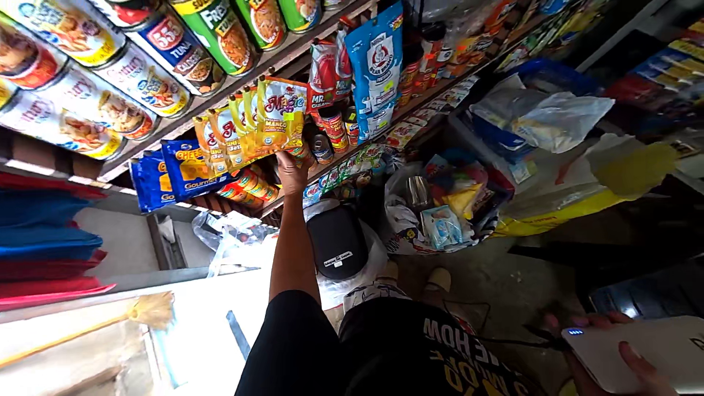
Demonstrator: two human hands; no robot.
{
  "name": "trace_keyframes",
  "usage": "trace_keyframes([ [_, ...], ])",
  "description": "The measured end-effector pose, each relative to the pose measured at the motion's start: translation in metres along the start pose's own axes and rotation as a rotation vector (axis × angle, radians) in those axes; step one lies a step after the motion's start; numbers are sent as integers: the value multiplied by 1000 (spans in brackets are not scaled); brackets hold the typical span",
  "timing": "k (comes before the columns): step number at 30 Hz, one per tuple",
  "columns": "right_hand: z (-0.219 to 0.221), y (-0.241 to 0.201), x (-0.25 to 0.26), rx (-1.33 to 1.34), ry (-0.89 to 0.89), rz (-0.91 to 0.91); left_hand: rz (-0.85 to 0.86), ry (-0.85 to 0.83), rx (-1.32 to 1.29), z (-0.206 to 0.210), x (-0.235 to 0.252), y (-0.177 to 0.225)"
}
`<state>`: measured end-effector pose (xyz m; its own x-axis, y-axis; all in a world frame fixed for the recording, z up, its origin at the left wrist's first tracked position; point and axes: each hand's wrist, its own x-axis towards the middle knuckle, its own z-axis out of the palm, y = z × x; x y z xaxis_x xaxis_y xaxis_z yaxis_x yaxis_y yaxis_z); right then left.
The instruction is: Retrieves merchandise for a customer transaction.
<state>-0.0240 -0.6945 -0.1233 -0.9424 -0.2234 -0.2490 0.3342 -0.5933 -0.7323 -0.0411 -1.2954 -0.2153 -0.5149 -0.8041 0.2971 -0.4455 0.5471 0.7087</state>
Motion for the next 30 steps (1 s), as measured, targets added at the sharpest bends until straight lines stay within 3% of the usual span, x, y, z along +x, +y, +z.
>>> trace_keyframes([
  [8,0,-4,4,2,33,-6,-30,-67,19,-11,10,-2],
  [22,11,2,32,-52,-49,41,-44,-24,41,-8,11,-3],
  [27,54,-1,30,-94,112,43,-59,-40,25,-20,16,3],
  [30,28,4,37,-66,-30,66,-103,-108,64,-23,23,6],
])
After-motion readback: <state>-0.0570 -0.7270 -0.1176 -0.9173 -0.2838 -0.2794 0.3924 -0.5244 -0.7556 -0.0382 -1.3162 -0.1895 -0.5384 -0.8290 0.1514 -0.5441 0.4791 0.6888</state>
